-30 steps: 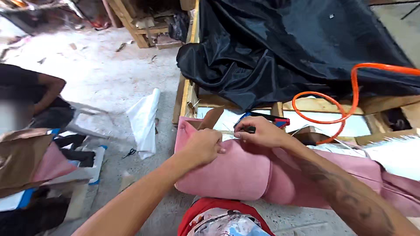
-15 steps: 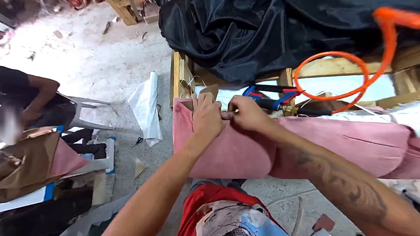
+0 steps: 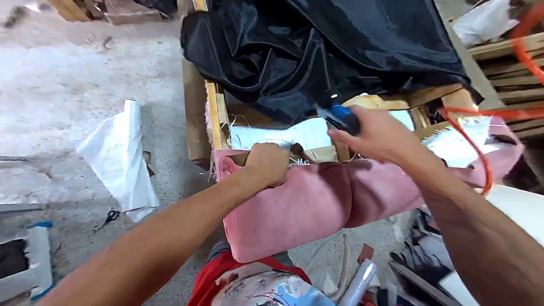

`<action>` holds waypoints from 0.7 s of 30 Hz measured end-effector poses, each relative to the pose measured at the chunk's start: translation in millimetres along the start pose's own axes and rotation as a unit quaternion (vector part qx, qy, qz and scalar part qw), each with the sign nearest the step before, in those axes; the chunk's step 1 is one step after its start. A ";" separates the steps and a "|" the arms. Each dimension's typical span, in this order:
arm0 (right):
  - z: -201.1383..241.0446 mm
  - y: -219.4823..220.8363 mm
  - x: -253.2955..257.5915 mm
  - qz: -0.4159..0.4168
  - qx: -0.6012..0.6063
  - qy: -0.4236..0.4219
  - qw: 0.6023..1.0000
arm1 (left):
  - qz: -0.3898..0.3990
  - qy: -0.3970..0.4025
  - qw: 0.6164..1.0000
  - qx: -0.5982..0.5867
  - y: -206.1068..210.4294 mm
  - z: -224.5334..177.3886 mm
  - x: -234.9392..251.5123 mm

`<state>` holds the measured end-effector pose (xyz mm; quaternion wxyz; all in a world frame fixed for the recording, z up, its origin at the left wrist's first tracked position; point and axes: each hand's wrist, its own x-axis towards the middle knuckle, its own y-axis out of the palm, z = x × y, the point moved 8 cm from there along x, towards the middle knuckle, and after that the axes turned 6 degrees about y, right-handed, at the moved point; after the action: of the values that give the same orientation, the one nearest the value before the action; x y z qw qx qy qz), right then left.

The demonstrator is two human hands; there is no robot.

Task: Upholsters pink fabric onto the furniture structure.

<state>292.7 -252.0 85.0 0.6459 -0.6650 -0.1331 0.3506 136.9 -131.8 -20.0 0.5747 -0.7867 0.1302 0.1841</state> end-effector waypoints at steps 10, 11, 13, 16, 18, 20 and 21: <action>32.4 74.8 -164.5 0.031 0.401 0.185 0.897 | 0.029 0.064 0.997 -0.034 -1.7 6.9 3.8; 32.3 79.5 -159.7 0.037 0.395 0.206 0.895 | 0.033 0.062 0.997 -0.036 -2.1 7.2 3.5; 32.4 83.3 -154.0 0.052 0.399 0.239 0.884 | 0.031 0.068 0.996 -0.040 -3.8 7.2 3.4; 40.2 81.6 -152.3 0.072 0.410 0.245 0.876 | 0.032 0.079 0.995 -0.052 -4.6 8.3 4.3; 50.6 81.1 -152.8 0.087 0.425 0.238 0.869 | 0.028 0.090 0.994 -0.054 -2.3 8.6 5.5; 60.3 81.3 -152.6 0.074 0.403 0.218 0.886 | 0.018 0.103 0.993 -0.051 0.2 8.4 6.1; 63.6 79.0 -153.8 0.059 0.371 0.206 0.904 | 0.013 0.108 0.993 -0.050 1.1 7.8 6.1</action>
<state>119.7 -310.4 60.1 0.8371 -0.4415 0.1817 0.2672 140.8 -124.7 -25.8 0.5152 -0.8277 0.1921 0.1118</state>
